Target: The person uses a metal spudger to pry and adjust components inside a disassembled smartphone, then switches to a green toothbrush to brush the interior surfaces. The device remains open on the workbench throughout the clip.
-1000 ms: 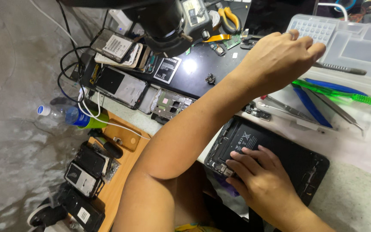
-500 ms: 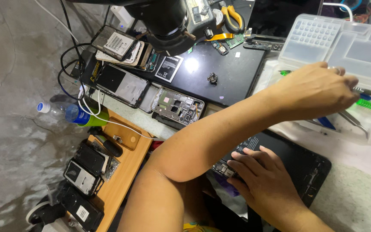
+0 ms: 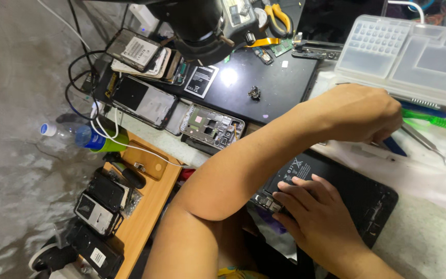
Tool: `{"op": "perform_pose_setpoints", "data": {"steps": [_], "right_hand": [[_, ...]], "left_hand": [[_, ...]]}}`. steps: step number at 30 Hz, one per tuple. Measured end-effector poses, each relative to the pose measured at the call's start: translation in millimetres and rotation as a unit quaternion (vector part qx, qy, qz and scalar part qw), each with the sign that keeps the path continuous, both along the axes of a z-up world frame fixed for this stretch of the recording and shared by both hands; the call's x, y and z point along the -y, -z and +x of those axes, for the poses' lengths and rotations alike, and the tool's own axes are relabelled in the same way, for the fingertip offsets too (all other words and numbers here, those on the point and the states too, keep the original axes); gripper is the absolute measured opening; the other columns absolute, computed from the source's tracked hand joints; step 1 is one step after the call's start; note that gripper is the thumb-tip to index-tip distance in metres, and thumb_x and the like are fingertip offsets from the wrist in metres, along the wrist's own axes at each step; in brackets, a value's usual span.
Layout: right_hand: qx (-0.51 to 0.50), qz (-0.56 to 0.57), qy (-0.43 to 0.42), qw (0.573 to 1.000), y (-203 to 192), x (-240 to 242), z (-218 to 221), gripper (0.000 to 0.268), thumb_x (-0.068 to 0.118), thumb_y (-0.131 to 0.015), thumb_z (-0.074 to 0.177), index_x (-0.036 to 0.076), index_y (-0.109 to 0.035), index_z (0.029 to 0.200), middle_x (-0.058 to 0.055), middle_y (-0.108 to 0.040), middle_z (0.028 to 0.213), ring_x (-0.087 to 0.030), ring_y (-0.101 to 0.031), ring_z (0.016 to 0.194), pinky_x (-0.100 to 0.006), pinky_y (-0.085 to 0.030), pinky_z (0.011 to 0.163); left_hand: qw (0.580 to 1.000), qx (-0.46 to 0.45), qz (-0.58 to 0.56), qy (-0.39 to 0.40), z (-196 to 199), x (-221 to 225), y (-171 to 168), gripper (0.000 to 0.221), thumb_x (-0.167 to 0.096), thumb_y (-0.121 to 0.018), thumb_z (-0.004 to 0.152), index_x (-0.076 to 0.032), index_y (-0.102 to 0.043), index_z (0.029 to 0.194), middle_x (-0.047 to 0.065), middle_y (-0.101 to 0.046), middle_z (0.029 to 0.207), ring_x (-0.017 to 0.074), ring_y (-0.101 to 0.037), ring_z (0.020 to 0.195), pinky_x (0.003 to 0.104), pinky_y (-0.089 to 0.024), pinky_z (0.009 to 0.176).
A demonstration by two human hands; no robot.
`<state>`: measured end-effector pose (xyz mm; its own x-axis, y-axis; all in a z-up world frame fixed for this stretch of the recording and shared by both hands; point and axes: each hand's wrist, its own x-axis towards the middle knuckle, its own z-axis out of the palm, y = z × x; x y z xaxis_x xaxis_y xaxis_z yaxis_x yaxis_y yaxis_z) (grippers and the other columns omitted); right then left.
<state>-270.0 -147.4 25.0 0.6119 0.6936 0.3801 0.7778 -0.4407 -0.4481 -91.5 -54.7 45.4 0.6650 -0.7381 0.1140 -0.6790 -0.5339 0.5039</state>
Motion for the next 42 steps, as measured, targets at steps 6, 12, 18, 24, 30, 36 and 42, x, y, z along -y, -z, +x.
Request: {"op": "perform_pose_setpoints", "data": {"steps": [6, 12, 18, 24, 30, 36, 42], "right_hand": [[-0.016, 0.006, 0.005, 1.000, -1.6, -1.8, 1.2, 0.035, 0.032, -0.071, 0.082, 0.010, -0.070, 0.109, -0.002, -0.067, 0.117, -0.027, -0.057, 0.119, -0.051, -0.037, 0.108], [-0.009, 0.006, 0.002, 1.000, 0.0, -1.0, 0.5, 0.035, 0.033, -0.070, 0.083, 0.010, -0.070, 0.109, -0.003, -0.066, 0.119, -0.028, -0.056, 0.118, -0.051, -0.038, 0.106], [-0.021, 0.008, 0.002, 1.000, -0.4, -0.1, 2.4, 0.032, 0.032, -0.069, 0.084, 0.012, -0.067, 0.109, -0.003, -0.065, 0.118, -0.028, -0.056, 0.119, -0.051, -0.038, 0.107], [-0.009, -0.007, 0.001, 1.000, 0.3, -2.3, -1.2, 0.038, 0.034, -0.066, 0.086, 0.012, -0.066, 0.116, -0.004, -0.062, 0.122, -0.027, -0.053, 0.122, -0.053, -0.035, 0.110], [0.025, -0.037, -0.002, 0.999, 3.1, -3.2, 1.3, 0.049, 0.039, -0.062, 0.086, 0.010, -0.061, 0.126, -0.014, -0.052, 0.140, -0.034, -0.043, 0.134, -0.058, -0.029, 0.112], [0.043, -0.061, 0.017, 0.997, 4.3, -3.9, -1.9, 0.052, 0.041, -0.063, 0.086, 0.011, -0.061, 0.128, -0.014, -0.052, 0.144, -0.035, -0.045, 0.135, -0.060, -0.033, 0.110], [0.024, -0.105, 0.062, 0.992, -2.4, -3.8, -10.4, 0.052, 0.043, -0.063, 0.083, 0.014, -0.063, 0.126, -0.011, -0.058, 0.139, -0.032, -0.049, 0.134, -0.059, -0.035, 0.111]], "left_hand": [[0.999, 0.045, -0.001, 0.013, 4.9, 0.1, 8.3, 0.009, -0.015, -0.066, 0.081, -0.013, -0.070, 0.073, 0.005, -0.071, 0.068, 0.0288, -0.073, 0.067, 0.042, -0.054, 0.058], [0.980, 0.195, -0.042, -0.020, 3.7, 0.4, 15.0, 0.012, -0.017, -0.063, 0.085, -0.009, -0.071, 0.084, 0.011, -0.073, 0.082, 0.0347, -0.074, 0.076, 0.047, -0.056, 0.058], [0.983, 0.168, 0.066, -0.020, -20.1, 0.4, 20.9, 0.019, -0.019, -0.060, 0.085, -0.007, -0.071, 0.075, 0.011, -0.073, 0.091, 0.0310, -0.075, 0.081, 0.047, -0.060, 0.067], [0.984, 0.166, 0.059, 0.008, -9.9, 0.2, 24.0, 0.017, -0.016, -0.061, 0.084, -0.005, -0.069, 0.073, 0.011, -0.073, 0.083, 0.0337, -0.074, 0.080, 0.047, -0.058, 0.064], [0.998, 0.066, 0.018, 0.006, -3.0, -10.9, 1.8, 0.014, -0.010, -0.066, 0.086, -0.005, -0.063, 0.099, 0.012, -0.068, 0.076, 0.0313, -0.070, 0.068, 0.045, -0.055, 0.062], [0.940, -0.034, -0.333, -0.064, -44.7, -46.1, -36.5, 0.046, 0.002, -0.067, 0.086, -0.016, -0.055, 0.127, -0.003, -0.068, 0.089, 0.0056, -0.064, 0.062, 0.024, -0.054, 0.057], [0.860, -0.197, -0.450, -0.135, -130.1, -112.2, -31.0, 0.032, 0.011, -0.063, 0.100, -0.003, -0.065, 0.129, 0.003, -0.067, 0.098, 0.0078, -0.064, 0.081, 0.024, -0.056, 0.075]]}}
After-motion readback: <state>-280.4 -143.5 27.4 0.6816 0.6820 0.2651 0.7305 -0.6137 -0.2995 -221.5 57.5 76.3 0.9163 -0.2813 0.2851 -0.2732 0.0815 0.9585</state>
